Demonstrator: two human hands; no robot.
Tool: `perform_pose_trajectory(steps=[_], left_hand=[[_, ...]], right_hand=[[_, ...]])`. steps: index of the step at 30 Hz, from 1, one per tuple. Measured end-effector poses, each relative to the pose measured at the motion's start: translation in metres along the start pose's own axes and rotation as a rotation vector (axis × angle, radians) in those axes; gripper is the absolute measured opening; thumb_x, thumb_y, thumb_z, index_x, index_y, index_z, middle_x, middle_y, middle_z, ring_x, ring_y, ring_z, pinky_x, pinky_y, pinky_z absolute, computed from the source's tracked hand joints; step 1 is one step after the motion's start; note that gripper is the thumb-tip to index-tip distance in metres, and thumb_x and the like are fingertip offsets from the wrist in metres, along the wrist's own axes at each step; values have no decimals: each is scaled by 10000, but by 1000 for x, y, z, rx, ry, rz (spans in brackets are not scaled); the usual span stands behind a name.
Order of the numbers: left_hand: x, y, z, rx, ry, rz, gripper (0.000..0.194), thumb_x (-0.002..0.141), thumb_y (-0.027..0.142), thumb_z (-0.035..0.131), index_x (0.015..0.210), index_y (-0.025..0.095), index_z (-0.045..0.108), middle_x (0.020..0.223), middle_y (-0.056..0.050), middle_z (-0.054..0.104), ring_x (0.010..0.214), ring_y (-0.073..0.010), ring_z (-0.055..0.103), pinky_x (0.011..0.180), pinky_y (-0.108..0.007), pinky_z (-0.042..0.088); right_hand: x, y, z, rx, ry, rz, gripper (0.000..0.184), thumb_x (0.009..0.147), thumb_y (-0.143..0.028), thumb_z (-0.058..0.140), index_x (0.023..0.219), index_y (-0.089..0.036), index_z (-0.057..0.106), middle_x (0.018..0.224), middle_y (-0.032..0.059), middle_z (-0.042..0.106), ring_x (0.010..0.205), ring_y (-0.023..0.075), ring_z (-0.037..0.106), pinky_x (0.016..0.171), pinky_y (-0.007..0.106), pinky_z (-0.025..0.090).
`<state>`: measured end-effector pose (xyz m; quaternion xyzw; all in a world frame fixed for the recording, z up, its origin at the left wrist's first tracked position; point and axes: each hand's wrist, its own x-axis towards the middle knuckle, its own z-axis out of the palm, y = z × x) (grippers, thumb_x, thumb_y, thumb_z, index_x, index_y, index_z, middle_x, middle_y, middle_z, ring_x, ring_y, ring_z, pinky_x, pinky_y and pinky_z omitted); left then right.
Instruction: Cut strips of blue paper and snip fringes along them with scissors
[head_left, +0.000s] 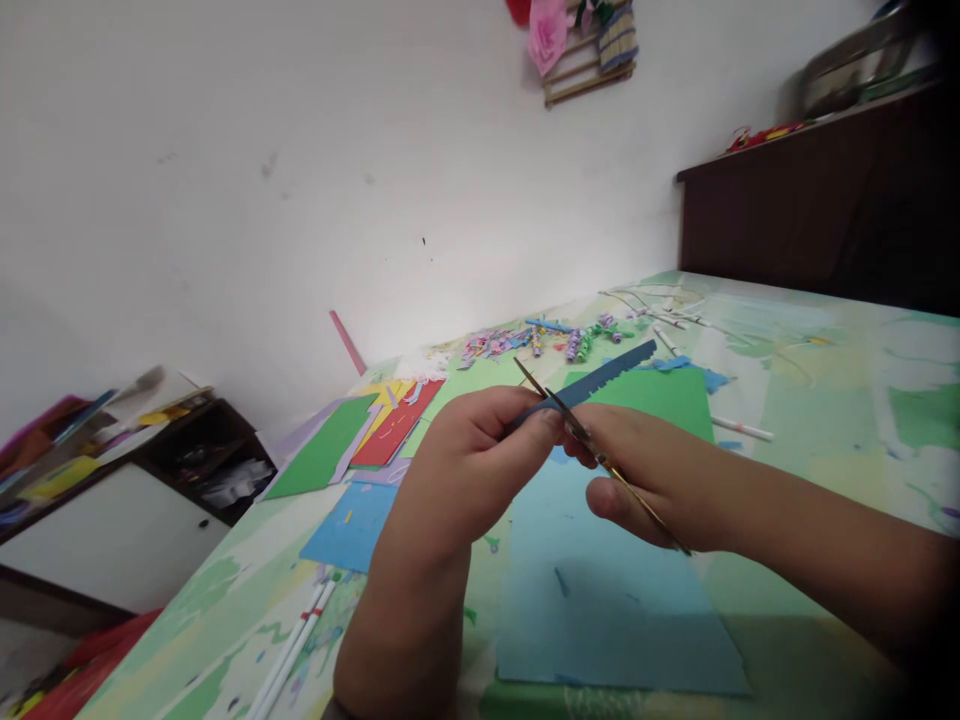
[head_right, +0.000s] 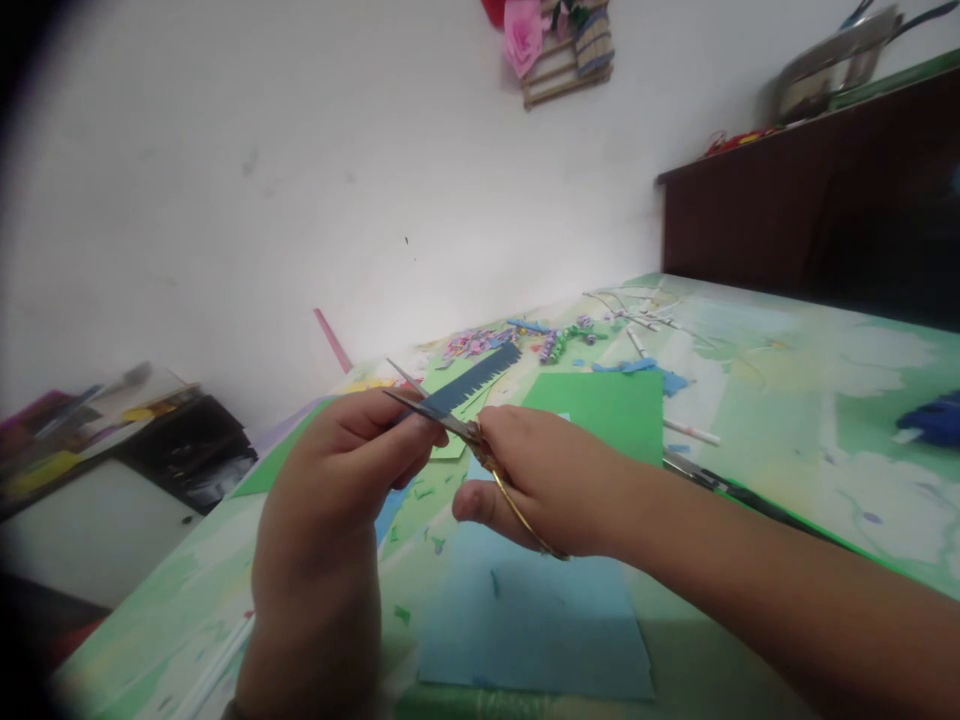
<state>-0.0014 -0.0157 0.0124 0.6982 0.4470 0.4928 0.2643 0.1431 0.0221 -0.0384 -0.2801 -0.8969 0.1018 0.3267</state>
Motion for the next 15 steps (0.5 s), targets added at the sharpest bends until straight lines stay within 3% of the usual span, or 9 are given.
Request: perform_pose_trajectory(steps=[15], left_hand=[[1, -2, -3, -141, -76, -4, 212, 682, 94, 483, 510, 163, 586, 394, 65, 349, 369, -28, 280, 369, -161, 233]], right_hand=[[2, -4, -4, 87, -46, -13, 673, 731, -728, 46, 747, -170, 422, 649, 24, 440, 530, 114, 343, 472, 254, 281]])
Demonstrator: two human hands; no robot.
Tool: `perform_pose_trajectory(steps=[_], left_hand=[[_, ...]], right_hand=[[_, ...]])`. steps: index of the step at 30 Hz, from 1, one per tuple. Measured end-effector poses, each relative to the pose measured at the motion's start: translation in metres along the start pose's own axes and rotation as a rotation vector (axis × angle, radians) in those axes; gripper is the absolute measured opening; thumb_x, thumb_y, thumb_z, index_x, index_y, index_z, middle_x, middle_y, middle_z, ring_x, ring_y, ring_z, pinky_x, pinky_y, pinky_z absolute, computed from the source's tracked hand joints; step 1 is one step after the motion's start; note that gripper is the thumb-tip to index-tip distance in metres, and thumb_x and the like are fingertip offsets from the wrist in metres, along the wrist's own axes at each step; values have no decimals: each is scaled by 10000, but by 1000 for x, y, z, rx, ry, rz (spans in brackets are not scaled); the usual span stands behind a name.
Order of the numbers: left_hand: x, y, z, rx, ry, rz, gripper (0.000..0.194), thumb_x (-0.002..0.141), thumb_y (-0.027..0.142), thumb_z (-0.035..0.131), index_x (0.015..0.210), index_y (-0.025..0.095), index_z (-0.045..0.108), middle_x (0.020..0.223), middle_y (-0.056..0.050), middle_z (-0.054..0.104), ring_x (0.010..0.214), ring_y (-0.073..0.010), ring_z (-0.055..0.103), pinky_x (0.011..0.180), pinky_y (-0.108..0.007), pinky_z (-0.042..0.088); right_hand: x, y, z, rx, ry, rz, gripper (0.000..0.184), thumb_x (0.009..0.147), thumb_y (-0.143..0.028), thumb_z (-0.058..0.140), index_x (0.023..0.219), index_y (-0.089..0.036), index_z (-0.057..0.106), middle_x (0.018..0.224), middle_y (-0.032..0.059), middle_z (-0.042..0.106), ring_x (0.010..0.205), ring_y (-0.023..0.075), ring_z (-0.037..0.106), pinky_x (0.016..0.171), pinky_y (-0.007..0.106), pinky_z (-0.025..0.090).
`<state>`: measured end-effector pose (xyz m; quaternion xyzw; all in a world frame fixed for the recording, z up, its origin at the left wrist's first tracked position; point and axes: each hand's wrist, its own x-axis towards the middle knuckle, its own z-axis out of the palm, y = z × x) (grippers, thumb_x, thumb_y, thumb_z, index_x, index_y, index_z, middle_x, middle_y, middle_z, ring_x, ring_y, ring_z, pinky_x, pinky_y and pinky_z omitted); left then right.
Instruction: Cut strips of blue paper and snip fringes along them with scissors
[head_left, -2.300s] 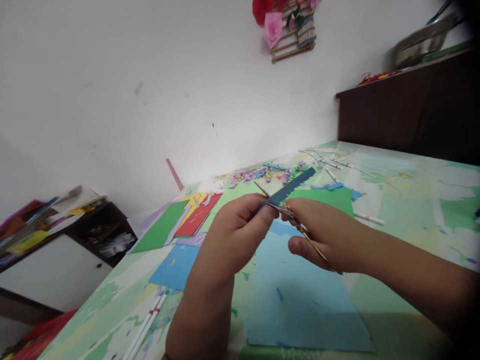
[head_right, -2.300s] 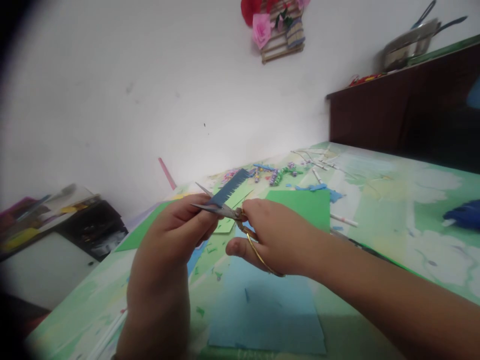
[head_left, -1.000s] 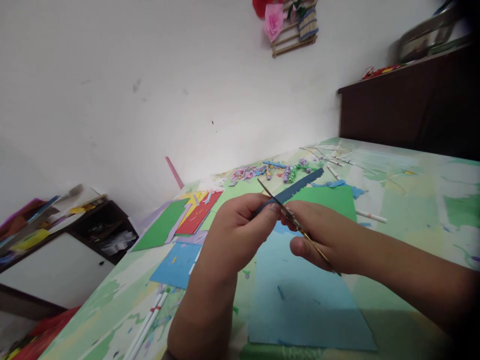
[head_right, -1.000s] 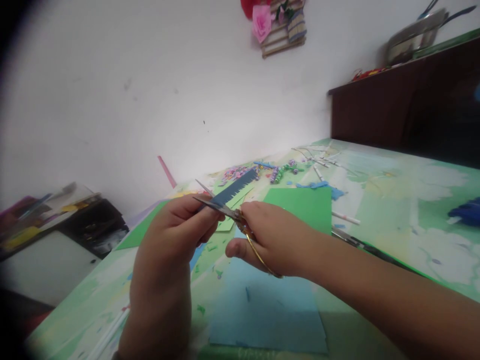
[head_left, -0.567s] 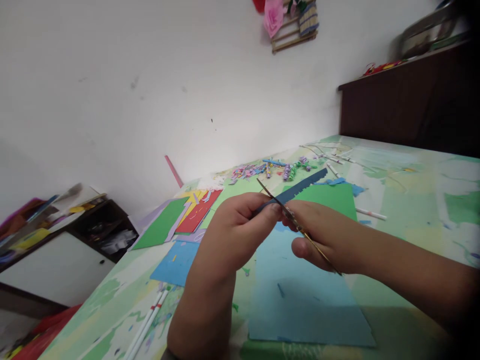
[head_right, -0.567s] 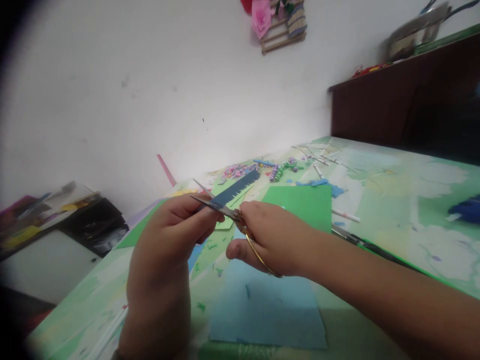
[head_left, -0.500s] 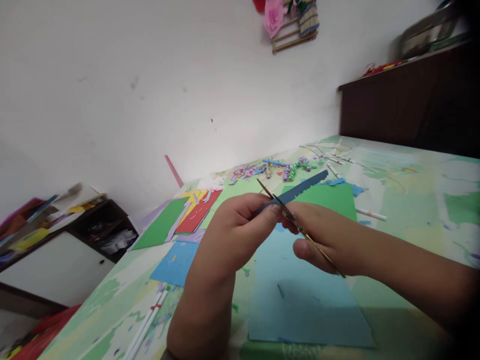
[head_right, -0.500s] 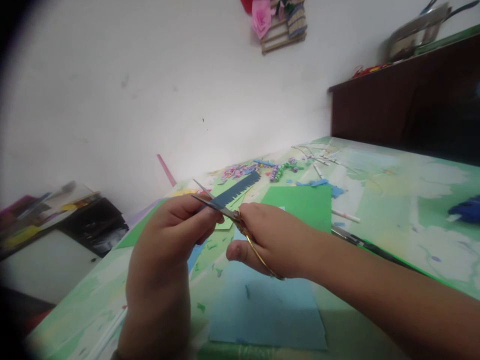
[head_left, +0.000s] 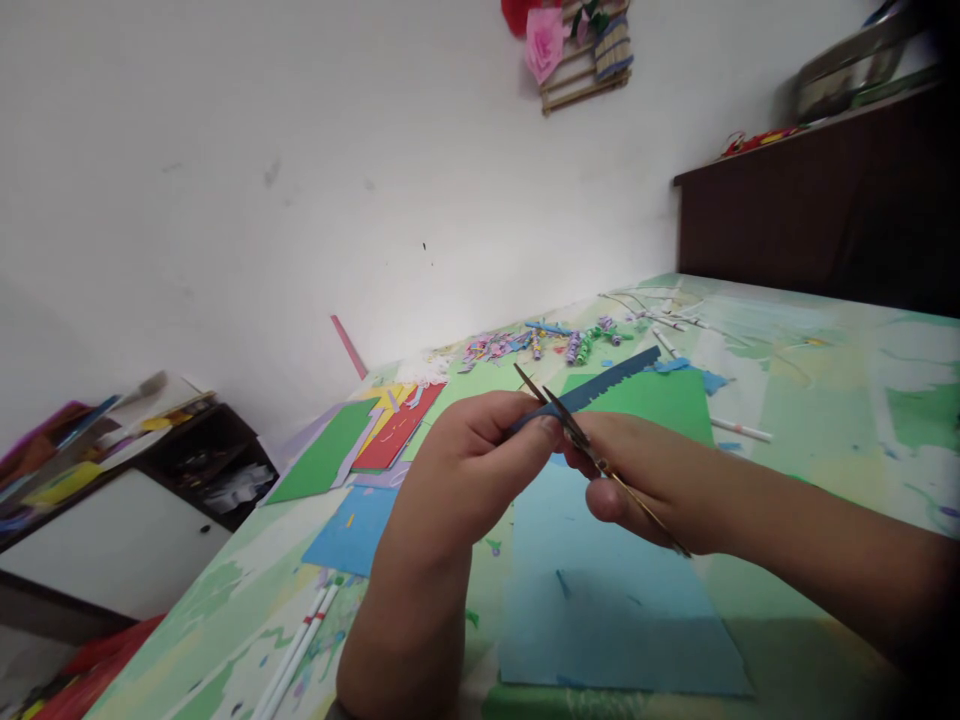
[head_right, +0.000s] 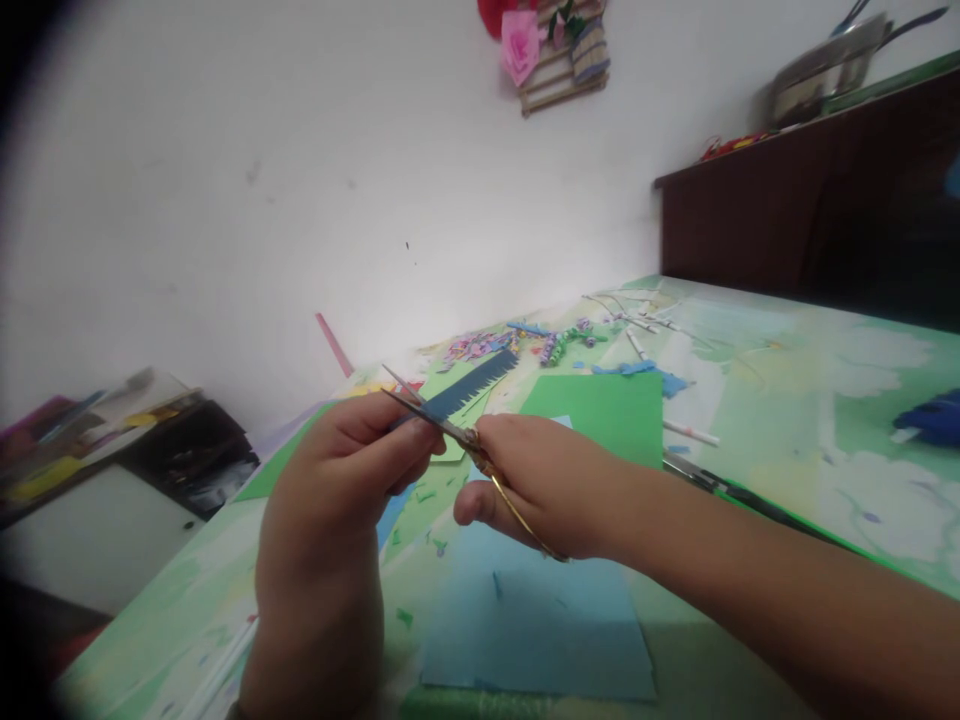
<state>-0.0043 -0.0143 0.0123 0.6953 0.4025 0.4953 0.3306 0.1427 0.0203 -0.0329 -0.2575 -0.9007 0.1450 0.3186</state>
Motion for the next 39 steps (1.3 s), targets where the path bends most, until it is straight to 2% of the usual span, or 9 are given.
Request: perform_pose_trajectory(steps=[9, 12, 17, 24, 33, 39], left_hand=[[2, -3, -3, 58, 12, -51, 188, 704, 147, 488, 528, 157, 553, 384, 66, 379, 371, -33, 306, 359, -163, 230], [1, -4, -3, 74, 16, -51, 209, 726, 146, 459, 530, 155, 531, 384, 62, 378, 382, -38, 314, 371, -165, 243], [1, -5, -2, 98, 92, -5, 218, 726, 133, 466, 513, 155, 505, 438, 56, 387, 412, -38, 319, 376, -161, 245], [4, -6, -10, 202, -63, 25, 187, 730, 165, 487, 559, 167, 562, 423, 58, 387, 392, -44, 332, 370, -163, 260], [8, -5, -13, 189, -137, 4, 181, 741, 189, 440, 593, 170, 542, 452, 53, 412, 430, -61, 368, 410, -185, 285], [7, -7, -15, 183, -108, -3, 180, 736, 219, 456, 580, 169, 532, 470, 44, 428, 452, -66, 381, 413, -188, 280]], right_hand=[[1, 2, 3, -45, 74, 20, 640, 752, -710, 91, 740, -171, 434, 634, 16, 455, 514, 108, 358, 460, 237, 267], [1, 3, 3, -68, 66, 46, 643, 759, -703, 84, 749, -169, 441, 641, 28, 473, 514, 116, 383, 459, 243, 278], [0, 3, 3, -100, 32, 102, 718, 700, -757, 65, 761, -158, 455, 666, 52, 492, 534, 133, 402, 470, 262, 302], [0, 1, 3, -74, 35, 63, 698, 717, -736, 34, 744, -165, 435, 669, 50, 488, 543, 133, 393, 475, 263, 302], [0, 3, 3, -169, 74, 97, 655, 735, -725, 63, 716, -175, 418, 624, 35, 475, 502, 127, 376, 454, 255, 272], [0, 6, 4, -188, 56, 138, 625, 747, -718, 104, 713, -179, 420, 610, 29, 474, 499, 128, 373, 452, 252, 259]])
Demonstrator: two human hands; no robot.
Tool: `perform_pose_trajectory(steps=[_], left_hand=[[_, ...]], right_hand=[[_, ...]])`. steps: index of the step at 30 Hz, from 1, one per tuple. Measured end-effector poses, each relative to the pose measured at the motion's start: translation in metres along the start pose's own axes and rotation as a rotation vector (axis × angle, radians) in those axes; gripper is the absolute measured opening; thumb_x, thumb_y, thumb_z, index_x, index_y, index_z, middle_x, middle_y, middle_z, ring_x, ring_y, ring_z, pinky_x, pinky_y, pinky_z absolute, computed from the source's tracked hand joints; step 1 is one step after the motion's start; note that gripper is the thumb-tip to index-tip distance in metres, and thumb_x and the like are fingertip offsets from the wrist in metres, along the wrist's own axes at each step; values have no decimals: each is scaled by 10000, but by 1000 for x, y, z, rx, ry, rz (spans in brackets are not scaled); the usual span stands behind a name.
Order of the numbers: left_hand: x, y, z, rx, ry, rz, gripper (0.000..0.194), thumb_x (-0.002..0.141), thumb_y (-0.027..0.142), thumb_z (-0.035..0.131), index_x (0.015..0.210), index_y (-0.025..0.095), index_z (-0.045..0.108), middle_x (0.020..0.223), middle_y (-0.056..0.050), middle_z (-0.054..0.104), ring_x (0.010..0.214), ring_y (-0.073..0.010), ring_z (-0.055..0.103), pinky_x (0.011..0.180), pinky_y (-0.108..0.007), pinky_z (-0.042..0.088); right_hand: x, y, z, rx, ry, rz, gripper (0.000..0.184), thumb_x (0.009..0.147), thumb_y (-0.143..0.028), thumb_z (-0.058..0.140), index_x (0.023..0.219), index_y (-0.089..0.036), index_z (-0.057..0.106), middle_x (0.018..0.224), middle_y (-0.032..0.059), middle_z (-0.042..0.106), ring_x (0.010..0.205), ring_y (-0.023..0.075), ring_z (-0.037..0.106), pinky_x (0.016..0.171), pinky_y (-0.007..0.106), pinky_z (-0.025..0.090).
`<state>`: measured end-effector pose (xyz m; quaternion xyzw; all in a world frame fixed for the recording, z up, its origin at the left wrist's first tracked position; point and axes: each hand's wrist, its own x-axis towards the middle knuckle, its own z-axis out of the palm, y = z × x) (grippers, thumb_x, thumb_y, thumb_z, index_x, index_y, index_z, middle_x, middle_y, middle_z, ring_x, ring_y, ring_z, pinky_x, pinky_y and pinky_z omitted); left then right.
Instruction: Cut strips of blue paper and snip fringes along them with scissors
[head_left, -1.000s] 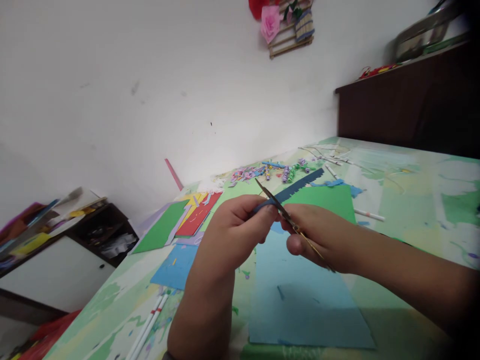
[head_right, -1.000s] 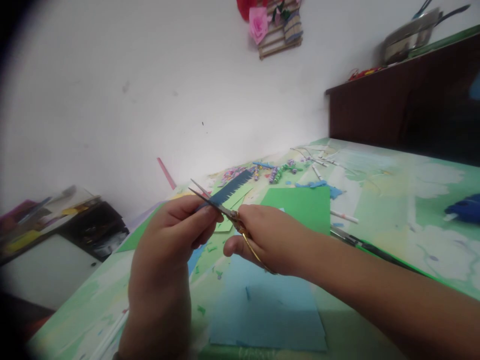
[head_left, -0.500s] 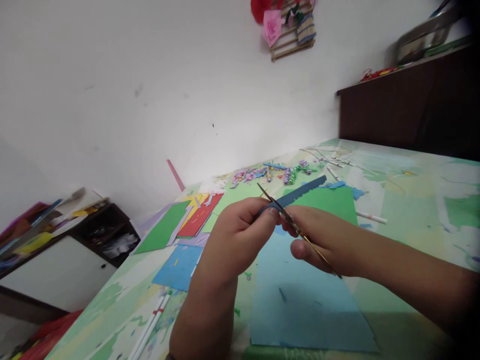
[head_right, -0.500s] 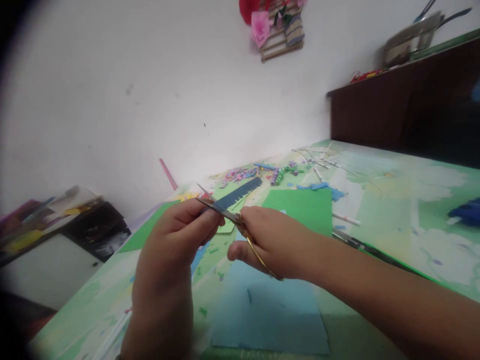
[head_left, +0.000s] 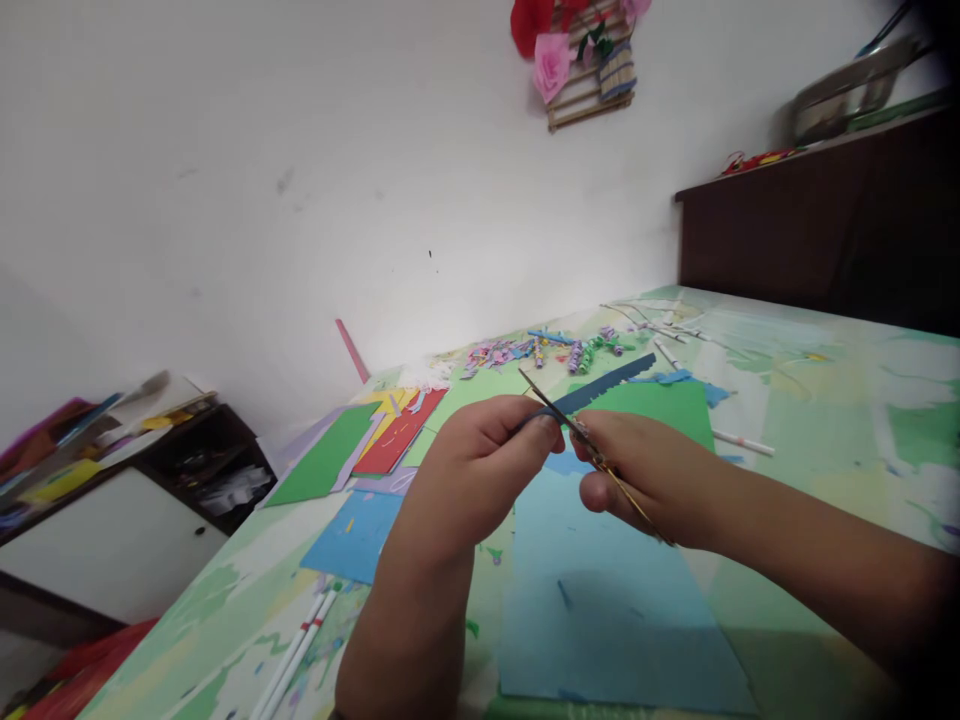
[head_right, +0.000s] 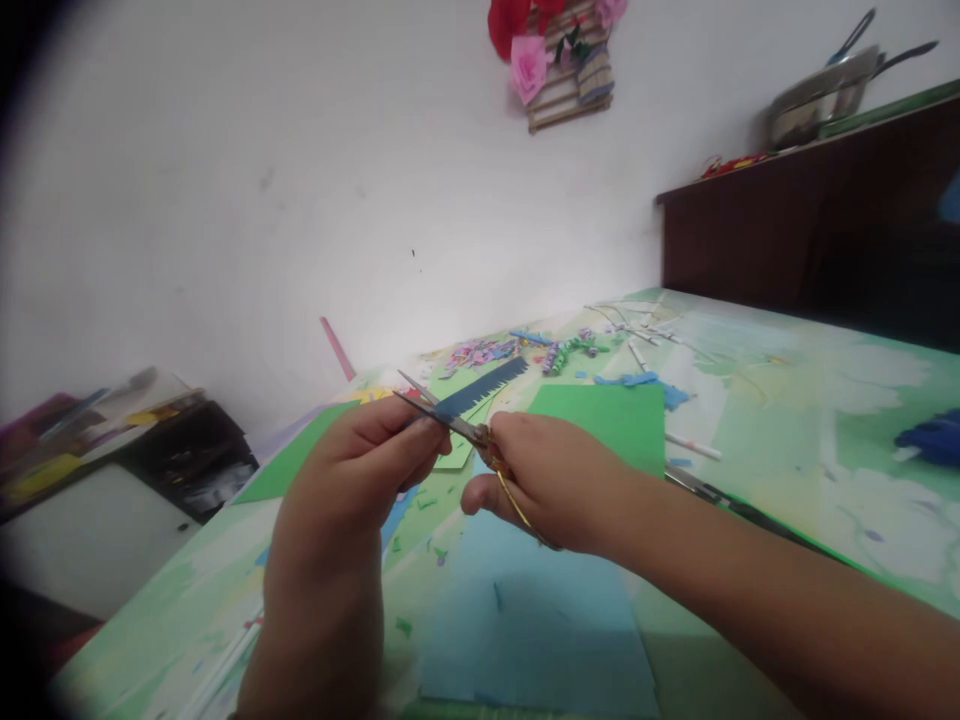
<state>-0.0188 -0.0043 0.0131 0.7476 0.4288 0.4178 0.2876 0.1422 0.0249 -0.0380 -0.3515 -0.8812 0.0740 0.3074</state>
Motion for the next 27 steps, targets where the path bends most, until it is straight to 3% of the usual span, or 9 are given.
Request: perform_pose_trajectory(steps=[7, 14, 27], left_hand=[[-3, 3, 6, -4, 135, 31, 202, 733, 156, 453, 543, 162, 523, 454, 53, 380, 431, -52, 323, 408, -184, 252], [-5, 6, 10, 41, 150, 8, 174, 733, 190, 476, 588, 171, 570, 431, 54, 359, 414, -56, 326, 394, -186, 242], [0, -1, -1, 9, -13, -39, 175, 726, 248, 475, 594, 174, 561, 402, 55, 344, 393, -61, 309, 375, -189, 224]], right_hand=[[-2, 0, 1, 23, 5, -54, 688, 726, -732, 59, 755, -162, 441, 669, 41, 471, 544, 132, 380, 493, 267, 299], [-3, 0, 1, 47, -1, -70, 683, 746, -716, 77, 765, -155, 466, 670, 52, 498, 528, 129, 386, 469, 259, 280], [0, 1, 3, -14, 6, -21, 670, 732, -730, 81, 678, -171, 448, 580, 38, 484, 481, 127, 373, 447, 254, 253]])
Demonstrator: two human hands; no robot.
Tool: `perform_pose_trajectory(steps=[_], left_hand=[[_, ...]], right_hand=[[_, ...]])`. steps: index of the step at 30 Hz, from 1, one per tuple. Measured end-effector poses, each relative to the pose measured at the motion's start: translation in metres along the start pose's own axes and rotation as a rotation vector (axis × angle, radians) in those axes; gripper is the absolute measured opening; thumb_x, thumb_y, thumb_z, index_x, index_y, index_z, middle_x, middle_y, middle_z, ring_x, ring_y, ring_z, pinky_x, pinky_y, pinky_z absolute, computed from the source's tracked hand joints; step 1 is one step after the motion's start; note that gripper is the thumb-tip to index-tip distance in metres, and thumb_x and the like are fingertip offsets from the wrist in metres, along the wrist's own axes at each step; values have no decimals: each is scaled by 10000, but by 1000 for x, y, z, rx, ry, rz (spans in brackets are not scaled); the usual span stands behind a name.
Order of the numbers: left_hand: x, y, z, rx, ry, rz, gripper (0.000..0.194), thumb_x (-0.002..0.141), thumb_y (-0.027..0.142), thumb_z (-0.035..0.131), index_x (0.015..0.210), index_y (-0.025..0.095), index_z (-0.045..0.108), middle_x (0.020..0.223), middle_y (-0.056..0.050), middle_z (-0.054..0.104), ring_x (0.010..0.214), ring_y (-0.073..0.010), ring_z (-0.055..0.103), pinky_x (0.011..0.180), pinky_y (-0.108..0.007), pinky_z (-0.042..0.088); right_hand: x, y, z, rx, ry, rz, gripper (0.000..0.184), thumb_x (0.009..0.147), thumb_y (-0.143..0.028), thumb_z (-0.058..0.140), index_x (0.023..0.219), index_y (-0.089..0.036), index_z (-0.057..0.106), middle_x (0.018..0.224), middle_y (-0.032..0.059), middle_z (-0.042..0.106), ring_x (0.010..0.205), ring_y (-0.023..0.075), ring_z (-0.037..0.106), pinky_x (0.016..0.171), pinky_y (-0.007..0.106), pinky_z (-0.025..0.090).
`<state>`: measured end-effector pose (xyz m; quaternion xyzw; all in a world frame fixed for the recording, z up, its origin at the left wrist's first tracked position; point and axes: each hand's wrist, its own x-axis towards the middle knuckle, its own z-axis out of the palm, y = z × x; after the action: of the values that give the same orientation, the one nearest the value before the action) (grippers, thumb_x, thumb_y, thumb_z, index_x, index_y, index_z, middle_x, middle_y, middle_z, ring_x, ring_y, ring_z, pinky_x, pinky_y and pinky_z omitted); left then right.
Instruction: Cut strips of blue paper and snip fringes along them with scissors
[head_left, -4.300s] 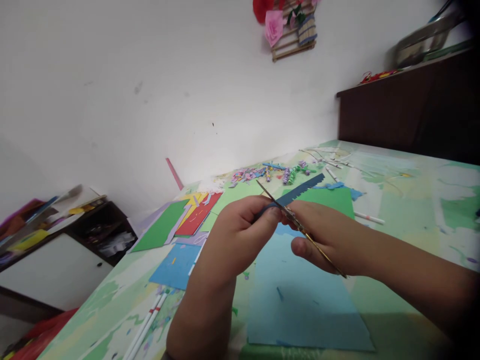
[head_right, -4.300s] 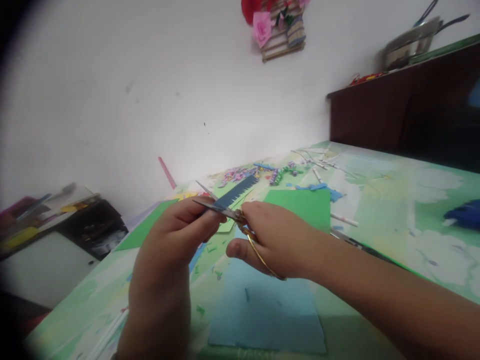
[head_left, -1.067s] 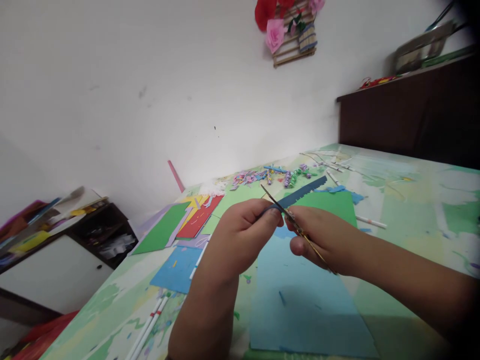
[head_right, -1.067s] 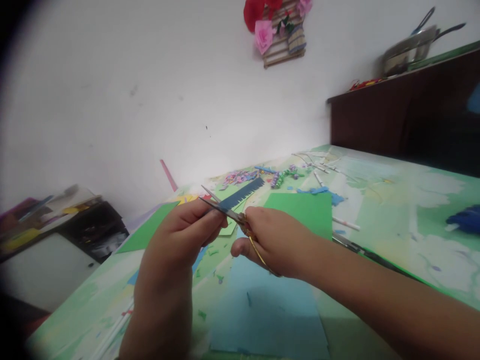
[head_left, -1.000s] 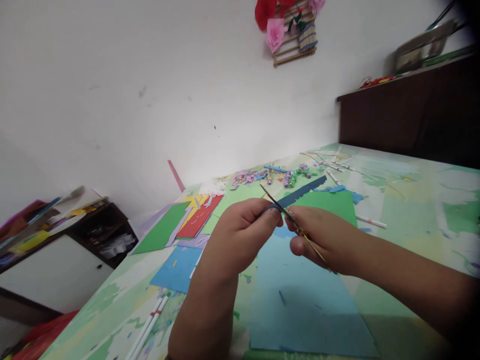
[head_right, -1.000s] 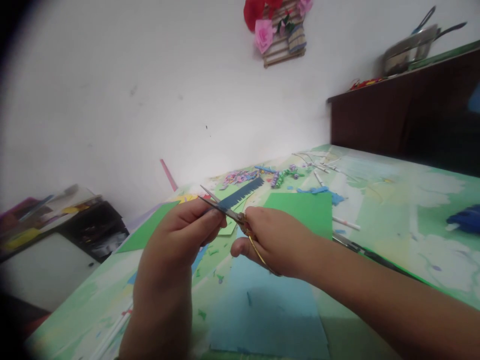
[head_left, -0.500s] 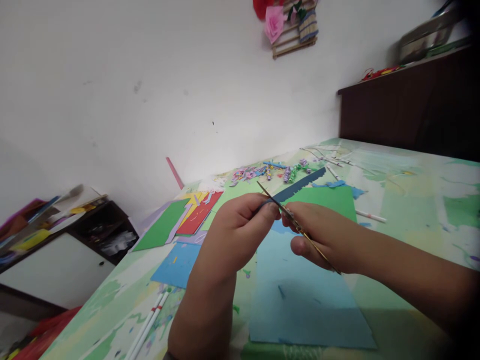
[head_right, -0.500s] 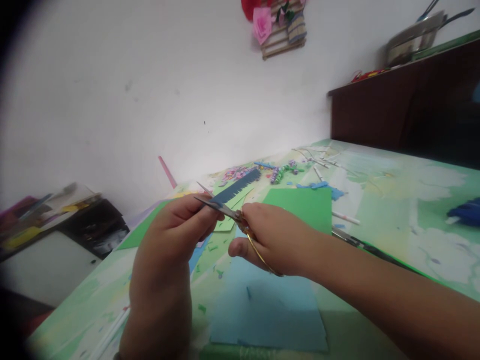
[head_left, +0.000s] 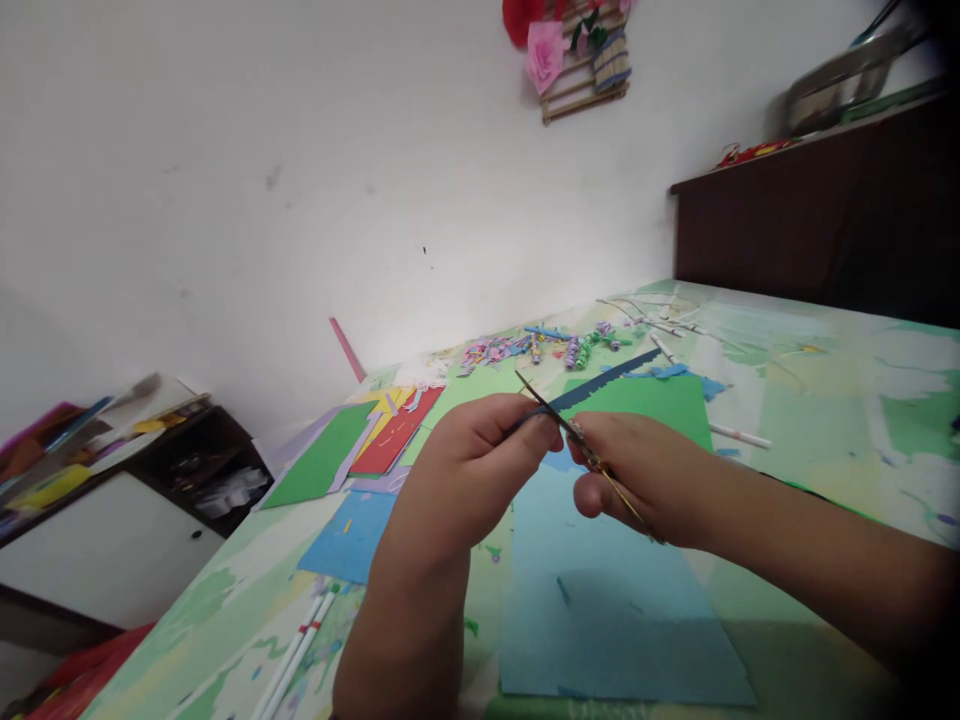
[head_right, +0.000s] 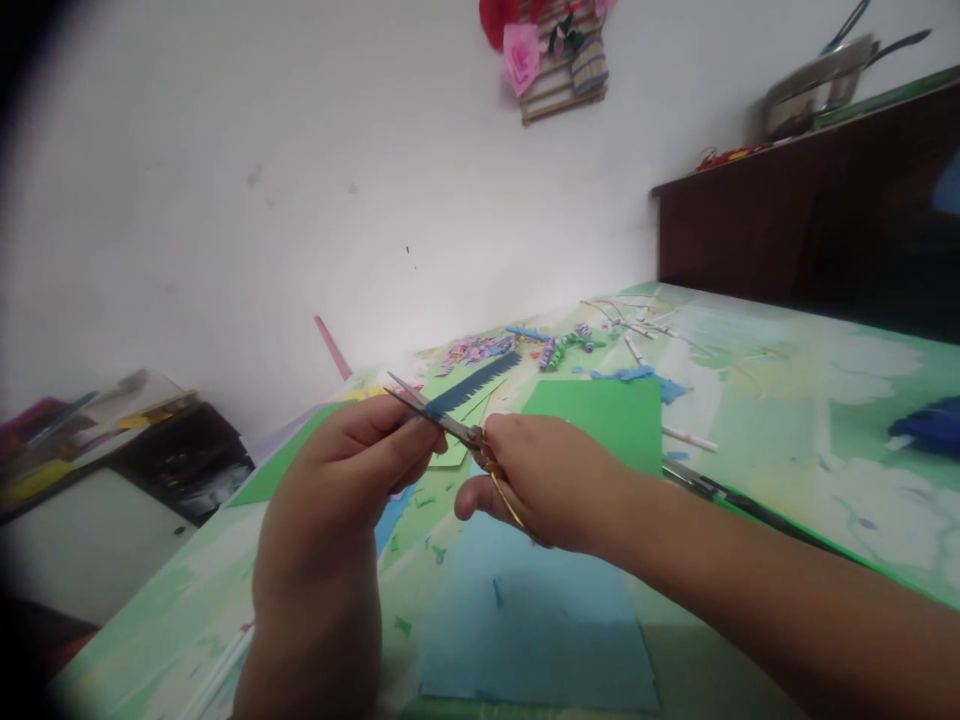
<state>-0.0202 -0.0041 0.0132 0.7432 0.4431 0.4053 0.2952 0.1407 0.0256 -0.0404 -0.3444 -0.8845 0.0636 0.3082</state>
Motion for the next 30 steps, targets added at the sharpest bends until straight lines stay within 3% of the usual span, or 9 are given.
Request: perform_pose_trajectory(steps=[4, 9, 18, 30], left_hand=[[0, 0, 2, -28, 6, 5, 174, 732, 231, 474, 588, 172, 551, 409, 60, 325, 396, -56, 288, 382, -187, 230], [-3, 6, 8, -40, 114, -11, 213, 738, 226, 463, 535, 164, 483, 423, 59, 316, 407, -54, 291, 387, -186, 239], [-3, 3, 6, 86, 24, 81, 326, 783, 182, 433, 458, 164, 443, 430, 48, 458, 428, -51, 389, 439, -181, 304], [-3, 1, 5, 39, 19, 18, 177, 777, 199, 461, 625, 172, 547, 430, 71, 419, 398, -39, 367, 392, -161, 285]], right_hand=[[-2, 2, 2, 15, 38, -24, 722, 698, -753, 45, 726, -162, 458, 646, 51, 490, 526, 138, 387, 480, 266, 284], [-3, 0, 0, 40, 47, -32, 725, 710, -746, 58, 747, -152, 472, 668, 51, 476, 535, 133, 367, 486, 267, 285], [0, -3, -6, 27, -33, -6, 771, 699, -754, 34, 801, -148, 500, 720, 71, 496, 592, 159, 421, 529, 290, 324], [2, -1, -6, -68, -28, 50, 534, 748, -687, 299, 689, -178, 452, 617, 29, 491, 510, 130, 404, 458, 248, 276]])
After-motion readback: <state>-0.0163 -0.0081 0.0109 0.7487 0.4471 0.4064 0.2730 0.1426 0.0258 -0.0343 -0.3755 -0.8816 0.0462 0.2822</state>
